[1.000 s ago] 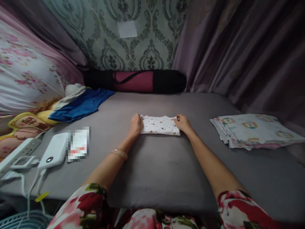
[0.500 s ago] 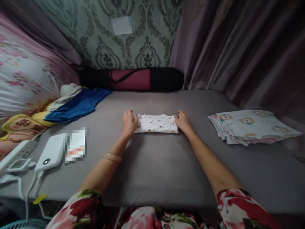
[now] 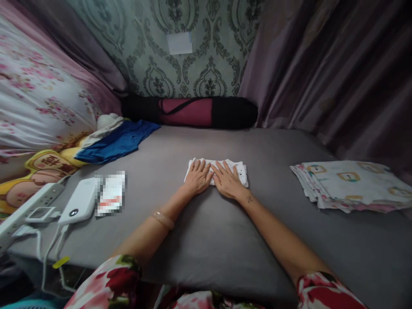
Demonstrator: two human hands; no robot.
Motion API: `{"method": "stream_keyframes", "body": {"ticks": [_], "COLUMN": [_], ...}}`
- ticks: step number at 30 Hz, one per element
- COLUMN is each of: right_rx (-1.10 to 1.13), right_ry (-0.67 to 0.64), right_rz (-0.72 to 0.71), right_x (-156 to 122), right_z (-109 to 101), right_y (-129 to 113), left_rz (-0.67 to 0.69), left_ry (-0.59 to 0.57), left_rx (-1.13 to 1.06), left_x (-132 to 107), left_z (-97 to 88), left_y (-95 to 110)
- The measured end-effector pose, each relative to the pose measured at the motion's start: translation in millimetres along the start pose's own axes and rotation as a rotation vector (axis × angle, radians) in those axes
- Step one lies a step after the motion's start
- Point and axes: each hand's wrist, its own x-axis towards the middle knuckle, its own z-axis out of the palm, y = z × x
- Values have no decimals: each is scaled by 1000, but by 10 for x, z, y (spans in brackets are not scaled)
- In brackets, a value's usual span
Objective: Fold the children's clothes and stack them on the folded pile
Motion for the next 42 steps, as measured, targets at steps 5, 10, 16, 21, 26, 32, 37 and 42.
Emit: {"method": "stream_keyframes", "body": {"ticks": [5,10,16,21,26,32,37,42], "right_rx": [-14,70,75,54,129,29,40,-38], "right_ry": [-1,-125,-36,41,-49,12,-35,20], "right_rz": [33,64,14,-39,-26,79,87,165], "right_x": [-9,85,147,105,125,21,11,-9], "right_z": [34,-49,-81,105,46,25,39,62], "right_y": [-7,29,7,-48,66,185,194,257], "left_rz": [-56,-69,-2,33,24,9,-4,-33], "left_ry": [-9,-157,-55,-58,-80,4,-83,-56], "left_rx": [-13,-71,-34,-26,-38,-15,-30,-53], "left_x": [-14,95,114,46,54,15,35,10], "left_z": [38,-82,-196,-37,-23,14,3,-42], "left_y": [3,-32,-36,-35,-88,-137,-162,-226]}}
